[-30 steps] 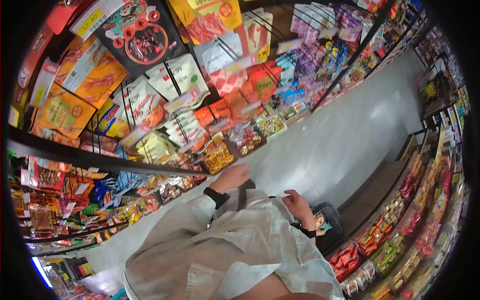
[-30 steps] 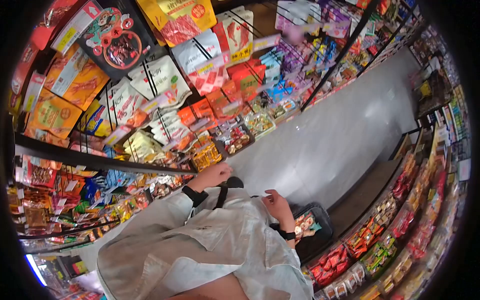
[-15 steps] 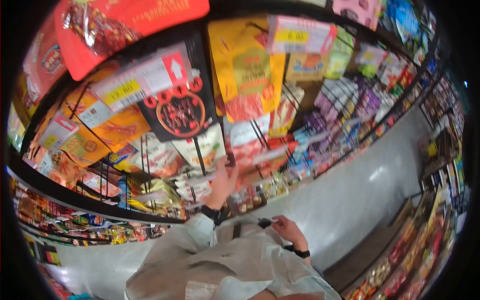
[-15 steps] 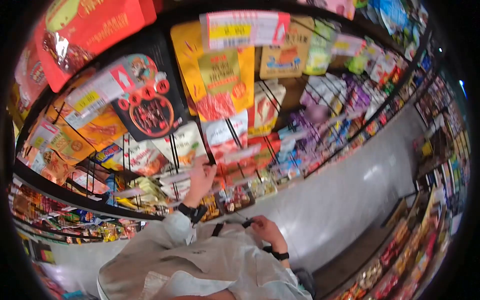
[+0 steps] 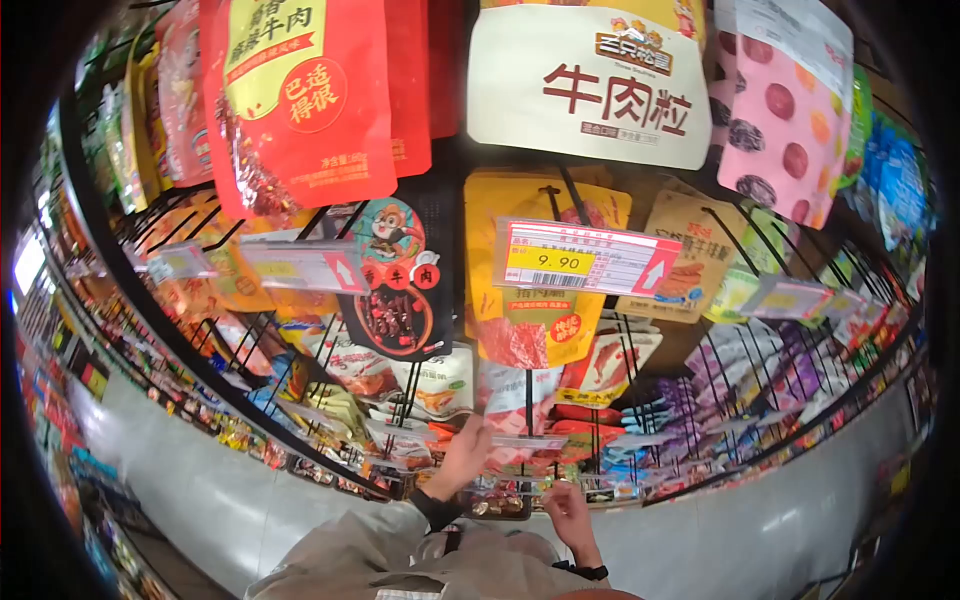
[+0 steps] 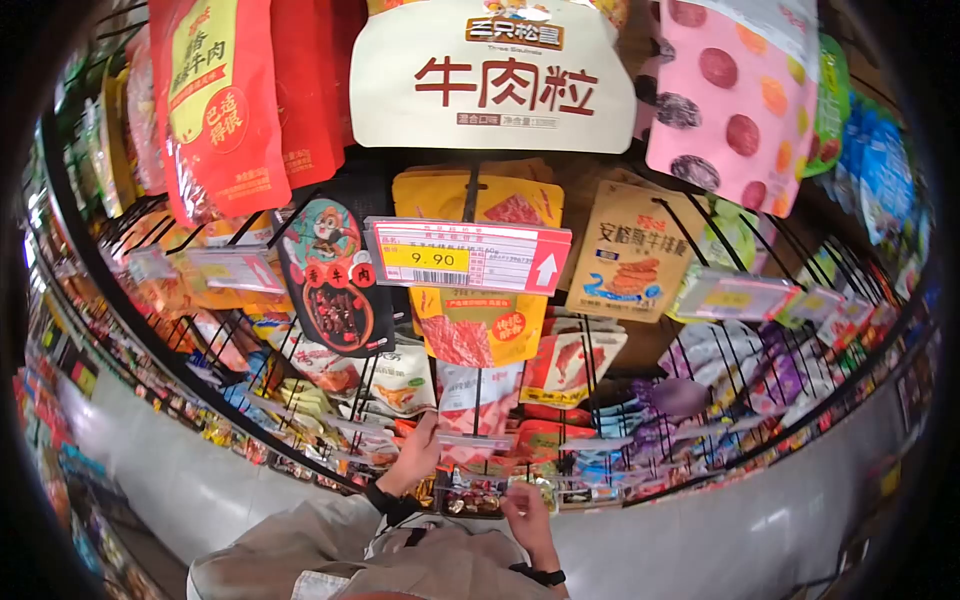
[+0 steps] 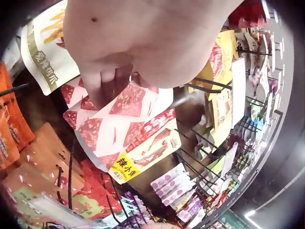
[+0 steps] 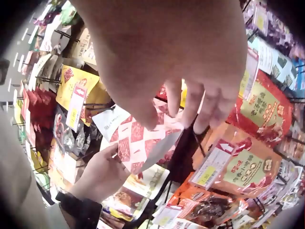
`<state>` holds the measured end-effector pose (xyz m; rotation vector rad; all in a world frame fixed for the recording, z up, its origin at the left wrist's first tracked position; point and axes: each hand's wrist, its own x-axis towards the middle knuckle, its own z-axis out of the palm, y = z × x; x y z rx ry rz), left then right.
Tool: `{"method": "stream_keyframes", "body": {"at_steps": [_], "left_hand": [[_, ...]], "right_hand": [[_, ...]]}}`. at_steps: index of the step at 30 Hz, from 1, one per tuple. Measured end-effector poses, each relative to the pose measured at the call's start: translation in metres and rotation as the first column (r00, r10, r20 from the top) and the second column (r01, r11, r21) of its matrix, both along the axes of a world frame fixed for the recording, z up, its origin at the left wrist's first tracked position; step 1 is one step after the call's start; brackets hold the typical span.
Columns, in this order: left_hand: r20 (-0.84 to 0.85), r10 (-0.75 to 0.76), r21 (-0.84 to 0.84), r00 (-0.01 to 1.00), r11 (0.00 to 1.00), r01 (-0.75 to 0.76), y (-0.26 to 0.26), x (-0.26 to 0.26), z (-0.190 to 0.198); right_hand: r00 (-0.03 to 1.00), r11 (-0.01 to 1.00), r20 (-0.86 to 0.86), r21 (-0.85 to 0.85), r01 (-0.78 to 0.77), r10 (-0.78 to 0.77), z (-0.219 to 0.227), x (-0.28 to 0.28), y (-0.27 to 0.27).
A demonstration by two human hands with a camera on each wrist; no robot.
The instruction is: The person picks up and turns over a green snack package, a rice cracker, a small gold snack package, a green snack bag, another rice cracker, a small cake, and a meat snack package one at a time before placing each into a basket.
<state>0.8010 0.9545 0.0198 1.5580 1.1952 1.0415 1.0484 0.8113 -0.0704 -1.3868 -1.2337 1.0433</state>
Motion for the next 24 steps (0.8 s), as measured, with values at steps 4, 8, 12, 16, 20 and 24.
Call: {"method": "stream_keyframes", "body": {"at_steps": [4, 8, 12, 16, 20, 24], "left_hand": [[0.236, 0.080, -0.055, 0.968, 0.996, -0.069, -0.048, 0.012, 0.009], [0.184, 0.170, -0.133, 0.968, 0.980, -0.147, -0.088, 0.013, 0.001], [0.402, 0.164, -0.295, 0.901, 0.955, -0.043, -0.132, 0.021, 0.029], [0.464, 0.070, -0.325, 0.883, 0.941, 0.096, -0.163, 0.016, 0.031], [0.435, -0.108, -0.347, 0.894, 0.896, 0.277, -0.189, -0.002, 0.020], [0.367, -0.327, -0.311, 0.871, 0.839, 0.446, -0.220, -0.024, 0.002]], "right_hand": [[0.967, 0.989, -0.255, 0.145, 0.029, 0.009, 0.048, 0.000, 0.029], [0.787, 0.940, -0.561, -0.043, -0.338, 0.257, 0.084, 0.020, 0.040], [0.841, 0.908, -0.398, -0.040, -0.416, 0.368, 0.096, 0.004, 0.027], [0.863, 0.936, -0.427, -0.094, -0.340, 0.270, 0.099, -0.005, -0.008], [0.914, 0.939, -0.318, -0.148, -0.311, 0.253, 0.092, -0.008, -0.052], [0.912, 0.966, -0.408, -0.219, -0.135, 0.035, 0.093, -0.035, -0.104]]}}
